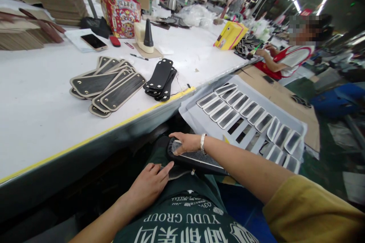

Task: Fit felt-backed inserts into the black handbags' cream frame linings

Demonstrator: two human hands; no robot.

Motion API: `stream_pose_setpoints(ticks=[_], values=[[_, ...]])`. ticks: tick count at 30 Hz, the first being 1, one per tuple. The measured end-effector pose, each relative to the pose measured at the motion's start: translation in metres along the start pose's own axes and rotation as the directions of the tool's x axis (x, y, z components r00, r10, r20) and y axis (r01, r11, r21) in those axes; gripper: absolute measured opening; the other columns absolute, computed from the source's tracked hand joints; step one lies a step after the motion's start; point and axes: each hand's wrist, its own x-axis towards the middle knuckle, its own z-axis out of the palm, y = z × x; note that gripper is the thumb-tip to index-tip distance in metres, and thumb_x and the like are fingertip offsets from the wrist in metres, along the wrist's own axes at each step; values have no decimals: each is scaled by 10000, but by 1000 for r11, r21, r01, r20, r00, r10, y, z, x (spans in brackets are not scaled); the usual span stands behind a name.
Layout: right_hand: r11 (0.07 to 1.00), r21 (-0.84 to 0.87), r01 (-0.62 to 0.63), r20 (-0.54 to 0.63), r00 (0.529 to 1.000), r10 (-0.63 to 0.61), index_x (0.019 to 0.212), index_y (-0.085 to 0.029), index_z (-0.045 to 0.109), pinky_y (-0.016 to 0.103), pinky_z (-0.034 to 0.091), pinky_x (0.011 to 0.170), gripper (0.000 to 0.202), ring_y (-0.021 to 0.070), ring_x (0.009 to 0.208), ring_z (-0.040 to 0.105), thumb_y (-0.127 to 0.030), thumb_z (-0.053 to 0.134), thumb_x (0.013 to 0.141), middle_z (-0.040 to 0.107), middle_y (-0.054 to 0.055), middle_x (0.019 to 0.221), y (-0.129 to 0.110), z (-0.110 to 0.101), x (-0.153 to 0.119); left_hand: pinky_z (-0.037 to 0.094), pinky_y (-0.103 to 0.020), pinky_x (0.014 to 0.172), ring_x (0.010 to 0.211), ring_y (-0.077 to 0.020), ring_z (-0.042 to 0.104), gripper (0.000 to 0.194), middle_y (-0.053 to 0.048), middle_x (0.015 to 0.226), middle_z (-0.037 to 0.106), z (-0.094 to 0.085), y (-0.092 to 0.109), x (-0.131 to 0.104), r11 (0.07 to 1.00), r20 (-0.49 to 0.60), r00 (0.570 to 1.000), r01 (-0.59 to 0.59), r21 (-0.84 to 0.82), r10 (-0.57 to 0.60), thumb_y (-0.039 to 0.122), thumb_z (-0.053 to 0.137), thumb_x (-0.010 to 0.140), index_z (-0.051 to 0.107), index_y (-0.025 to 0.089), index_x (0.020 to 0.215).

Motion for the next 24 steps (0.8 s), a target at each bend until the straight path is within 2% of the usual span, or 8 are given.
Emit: stream_pose_setpoints(ticks=[8,13,18,21,24], values=[[1000,-15,-26,-6,1000,26,1391,-125,328,324,343,1039,858,267,1224,441,-265,729,646,371,156,1403,-1,1,4,417,-352,774,948,-211,546,266,-99,1452,353,2,-1,-1,1000,4,1000,5,-6,-5,141,483,831,577,138,1079],[982,-54,-180,-11,984,180,1360,-143,389,372,405,984,848,318,1165,489,-239,741,594,394,174,1373,-16,6,11,416,-348,782,948,-204,538,286,-91,1460,340,3,-1,1,1000,0,1000,3,-9,-3,129,470,833,566,146,1102],[957,-78,-280,5,960,281,1368,-169,379,391,407,974,882,340,1212,436,-173,730,558,364,175,1390,-27,7,19,417,-345,745,912,-199,542,285,-111,1457,341,1,-3,5,1000,3,1000,19,1,-19,130,474,831,567,140,1101],[980,-37,-194,-8,981,193,1355,-172,399,370,399,974,860,319,1205,444,-185,736,564,400,158,1372,-15,4,16,413,-349,726,866,-192,544,270,-116,1455,342,1,-3,6,999,-6,1000,30,19,-30,123,471,831,568,144,1082],[996,89,-9,-24,1000,12,1318,-186,441,321,434,911,709,239,1062,550,-268,697,662,563,88,1203,4,0,9,407,-353,725,851,-191,543,240,-120,1456,340,3,-2,5,999,-20,999,48,19,-47,125,479,829,572,147,1049]])
